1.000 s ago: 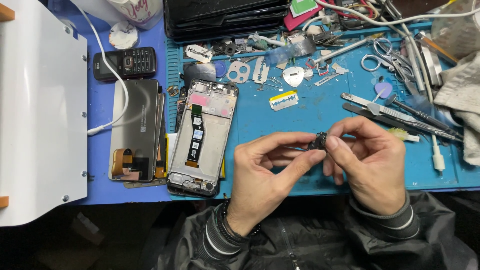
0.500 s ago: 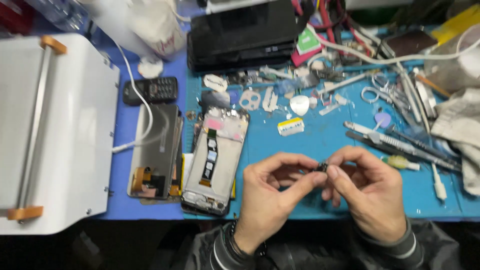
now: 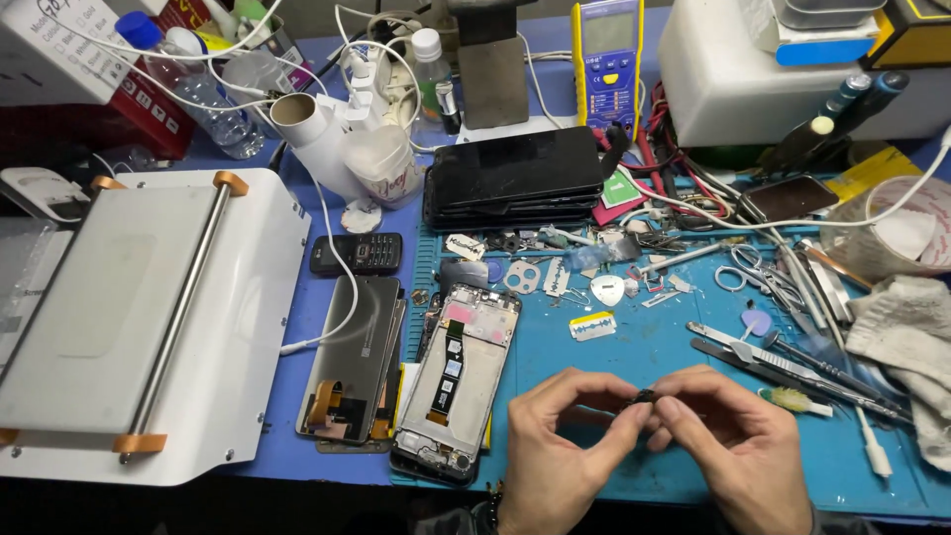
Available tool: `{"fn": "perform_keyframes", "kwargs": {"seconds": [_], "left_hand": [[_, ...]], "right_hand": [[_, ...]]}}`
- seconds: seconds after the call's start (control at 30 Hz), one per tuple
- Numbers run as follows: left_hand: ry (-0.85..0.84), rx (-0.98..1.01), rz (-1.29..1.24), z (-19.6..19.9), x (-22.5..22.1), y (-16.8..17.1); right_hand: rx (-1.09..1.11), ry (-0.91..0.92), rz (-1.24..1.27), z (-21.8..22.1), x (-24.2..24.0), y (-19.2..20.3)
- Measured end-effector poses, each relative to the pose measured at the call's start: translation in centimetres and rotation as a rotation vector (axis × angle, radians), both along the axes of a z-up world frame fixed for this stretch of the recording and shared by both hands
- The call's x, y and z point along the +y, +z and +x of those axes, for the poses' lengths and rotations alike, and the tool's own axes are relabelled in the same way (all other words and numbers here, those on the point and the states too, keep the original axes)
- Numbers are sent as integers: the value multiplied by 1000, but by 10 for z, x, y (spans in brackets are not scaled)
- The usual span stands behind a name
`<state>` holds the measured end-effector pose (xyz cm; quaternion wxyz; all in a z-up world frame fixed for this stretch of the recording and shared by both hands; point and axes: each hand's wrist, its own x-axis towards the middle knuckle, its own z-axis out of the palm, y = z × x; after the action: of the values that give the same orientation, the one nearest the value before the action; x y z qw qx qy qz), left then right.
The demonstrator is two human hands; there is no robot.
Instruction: The recorder is repairing a mobile phone by handling internal components and using tools like tweezers and a brush.
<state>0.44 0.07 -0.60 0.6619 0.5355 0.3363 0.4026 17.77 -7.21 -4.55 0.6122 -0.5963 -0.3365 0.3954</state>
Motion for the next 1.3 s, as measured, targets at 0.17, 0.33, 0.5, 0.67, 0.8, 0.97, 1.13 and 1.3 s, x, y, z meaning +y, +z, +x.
{"fn": "perform_keyframes", "kwargs": {"seconds": [0.17,0.33,0.5,0.67,0.8,0.97,1.13,1.3], "left_hand": [[53,72,232,0,-3,4],[29,62,219,-2,-3,-2],[-3,66,87,-2,-1,-7],[-35,93,100,-1,0,-4],[-49,115,141,-1,0,-5],[21,97,456,-3,0,2],[16,135,334,-2,0,2],[-6,149,316,-3,0,7]], "right_hand": [[-59,124,72,4,-2,-5],[-33,145,62,7,-3,-5],[21,162,10,9,-2,-2],[-50,188,-52,10,-4,-4],[-64,161,-37,6,-4,-5],[-3,122,89,3,-5,-7],[23,27,1,1,-3,-4],[-44,94,57,3,-3,-5]]}}
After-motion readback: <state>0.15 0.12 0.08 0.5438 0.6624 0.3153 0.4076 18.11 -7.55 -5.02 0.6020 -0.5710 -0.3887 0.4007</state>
